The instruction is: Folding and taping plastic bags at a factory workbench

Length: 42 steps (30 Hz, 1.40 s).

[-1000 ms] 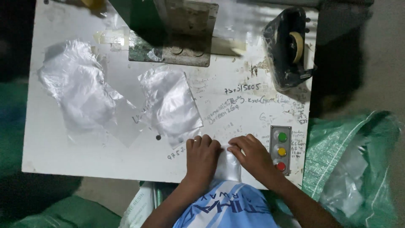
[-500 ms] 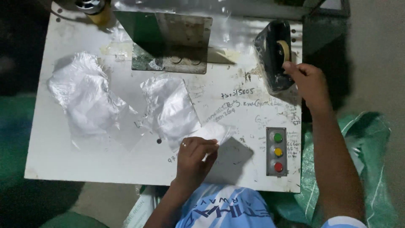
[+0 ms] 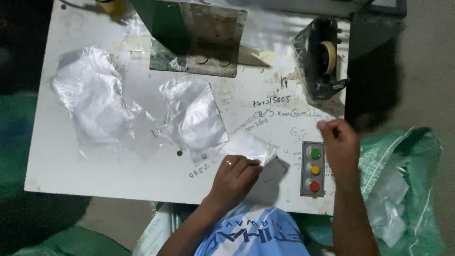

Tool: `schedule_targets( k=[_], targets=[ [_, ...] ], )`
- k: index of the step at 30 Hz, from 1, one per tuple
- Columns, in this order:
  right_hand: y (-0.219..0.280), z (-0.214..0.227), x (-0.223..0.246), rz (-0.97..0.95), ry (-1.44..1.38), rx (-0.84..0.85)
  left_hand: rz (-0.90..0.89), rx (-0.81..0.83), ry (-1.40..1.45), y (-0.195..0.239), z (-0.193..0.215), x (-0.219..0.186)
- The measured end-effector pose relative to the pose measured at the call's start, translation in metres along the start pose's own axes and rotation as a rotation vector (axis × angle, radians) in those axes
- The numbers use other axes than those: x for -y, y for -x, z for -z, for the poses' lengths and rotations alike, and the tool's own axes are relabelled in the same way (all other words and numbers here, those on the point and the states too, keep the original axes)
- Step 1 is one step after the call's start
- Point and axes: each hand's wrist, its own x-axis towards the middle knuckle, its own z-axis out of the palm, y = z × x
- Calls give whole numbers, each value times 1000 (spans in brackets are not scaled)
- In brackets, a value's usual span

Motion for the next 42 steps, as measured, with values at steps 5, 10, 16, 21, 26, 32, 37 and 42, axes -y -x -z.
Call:
schedule_targets(
  k=[5,10,16,21,26,32,37,42],
  targets=[
    [41,-31,8,-68,-121,417,-54,113,-5,18,-26,7],
    [42,-32,23,-355,-142,588,190,136,119,2,-21,0],
    [64,-20,32,-334,31,545,1044,80,1188,-12,-6,7],
    [88,33,-100,232,329,-465,1116,28,399,-16,23,80],
    [98,119,-237,22,1087,-733,884,-125,-350,1,21,169],
    [90,30,-117,213,517,-540,1027,134,-294,-22,30,172],
    [69,-40,-26,20,-527,-119,974,130,241,-23,53,103],
    [88,-73,-33,319,-125,640,366,351,566,13,79,37]
  ],
)
